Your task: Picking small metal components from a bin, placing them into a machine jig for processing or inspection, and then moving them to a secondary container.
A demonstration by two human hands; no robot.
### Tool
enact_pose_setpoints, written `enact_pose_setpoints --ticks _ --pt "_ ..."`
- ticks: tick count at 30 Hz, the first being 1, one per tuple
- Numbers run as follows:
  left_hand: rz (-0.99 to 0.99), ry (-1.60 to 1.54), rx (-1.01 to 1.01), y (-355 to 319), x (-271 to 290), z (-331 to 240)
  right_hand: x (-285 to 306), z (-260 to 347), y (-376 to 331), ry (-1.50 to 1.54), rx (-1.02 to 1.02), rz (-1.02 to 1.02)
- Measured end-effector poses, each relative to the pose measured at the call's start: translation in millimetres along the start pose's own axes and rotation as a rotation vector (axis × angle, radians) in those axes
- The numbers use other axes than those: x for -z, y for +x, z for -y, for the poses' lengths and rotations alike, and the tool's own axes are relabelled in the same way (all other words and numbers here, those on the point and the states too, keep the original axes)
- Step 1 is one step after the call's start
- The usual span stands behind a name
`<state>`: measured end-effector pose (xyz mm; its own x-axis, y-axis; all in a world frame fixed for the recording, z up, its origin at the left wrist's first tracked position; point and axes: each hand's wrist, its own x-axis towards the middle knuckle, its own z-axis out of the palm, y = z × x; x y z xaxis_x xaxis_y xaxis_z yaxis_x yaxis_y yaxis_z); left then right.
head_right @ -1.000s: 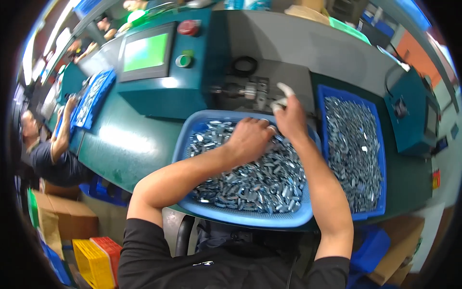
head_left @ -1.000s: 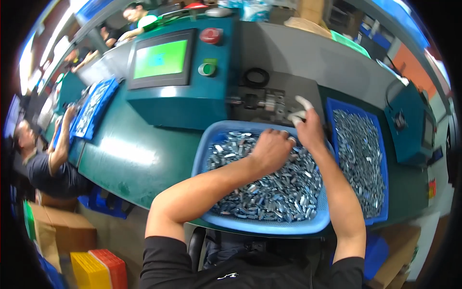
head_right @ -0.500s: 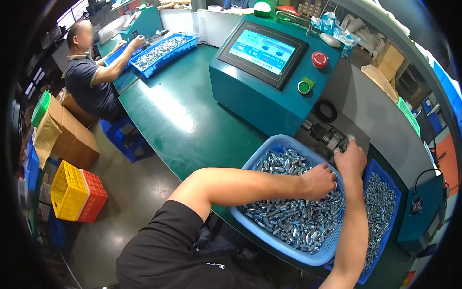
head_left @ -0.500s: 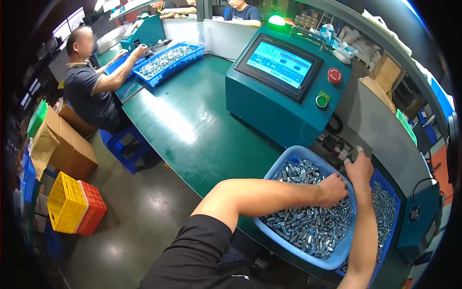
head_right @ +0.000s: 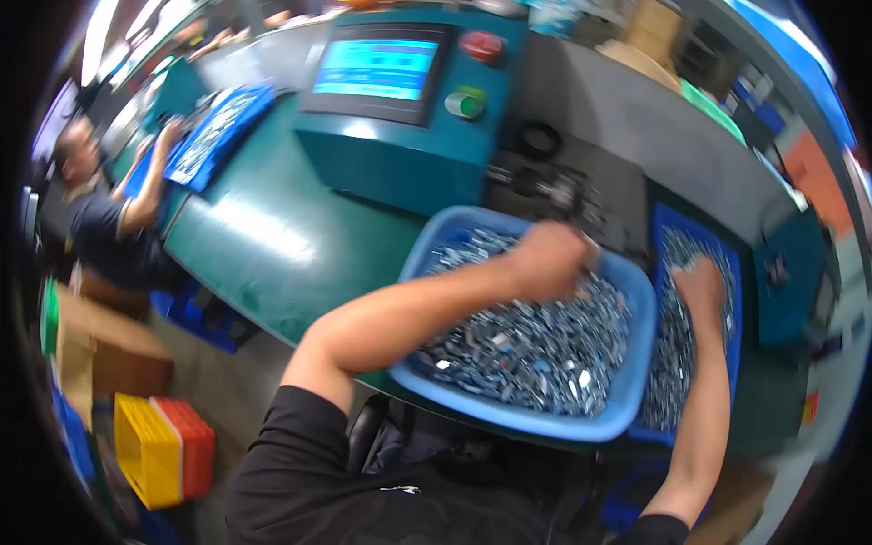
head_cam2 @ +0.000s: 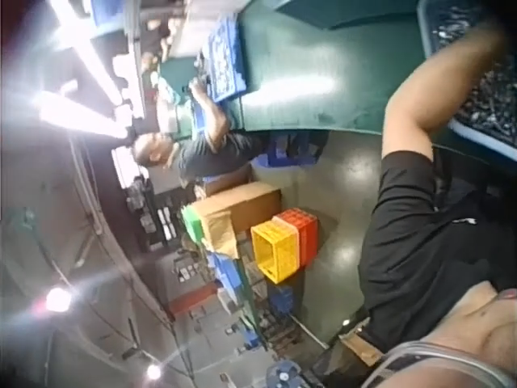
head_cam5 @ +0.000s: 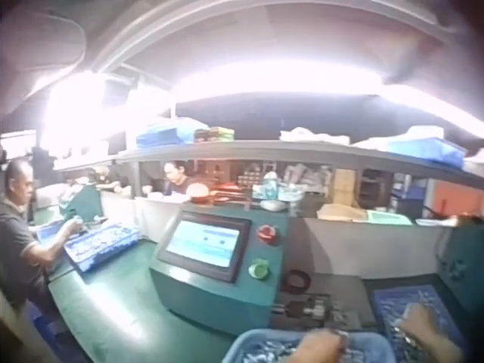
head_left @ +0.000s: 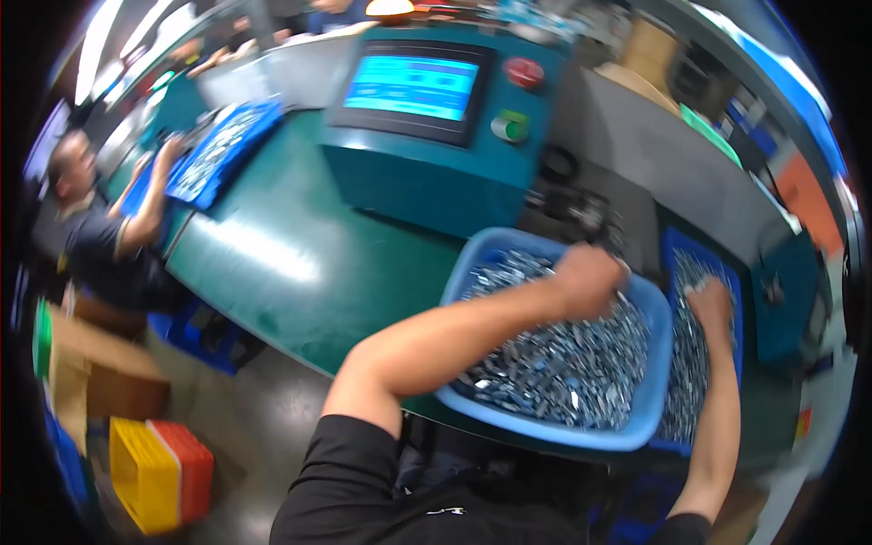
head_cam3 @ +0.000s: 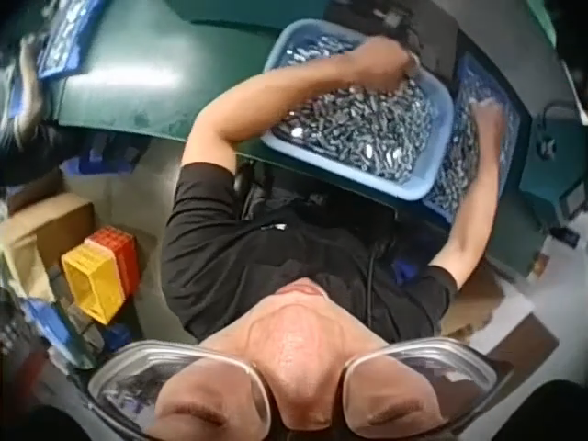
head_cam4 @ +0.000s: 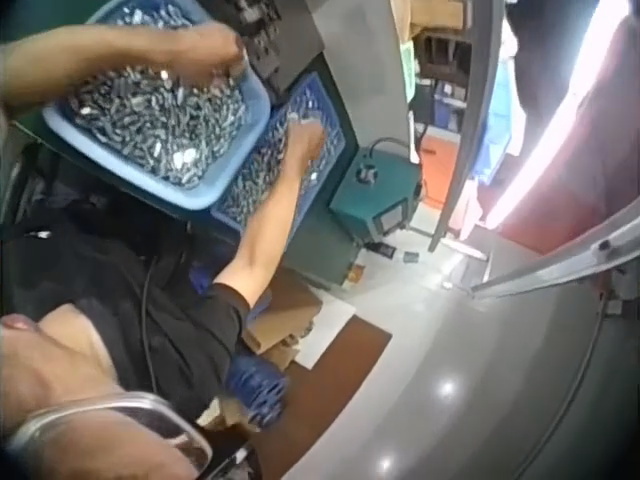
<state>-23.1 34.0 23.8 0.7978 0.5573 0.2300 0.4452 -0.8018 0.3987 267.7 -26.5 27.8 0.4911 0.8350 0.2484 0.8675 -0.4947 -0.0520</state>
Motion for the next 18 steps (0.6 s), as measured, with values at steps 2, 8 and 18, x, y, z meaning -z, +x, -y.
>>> enact_pose_setpoints --ticks 2,8,18 --pt "-0.083 -0.009 -0.042 1.8 -3.8 10.9 -0.7 -13.9 -4.1 -0.054 -0.011 0.028" --pt "-0.093 -0.166 -0.100 9.4 -12.0 13.5 -16.4 47.1 9.9 0.417 0.077 -0.211" --pt "-0.191 -0.088 0.002 11.0 9.4 0.6 -31.5 124.5 -18.9 0.746 0.078 -0.127"
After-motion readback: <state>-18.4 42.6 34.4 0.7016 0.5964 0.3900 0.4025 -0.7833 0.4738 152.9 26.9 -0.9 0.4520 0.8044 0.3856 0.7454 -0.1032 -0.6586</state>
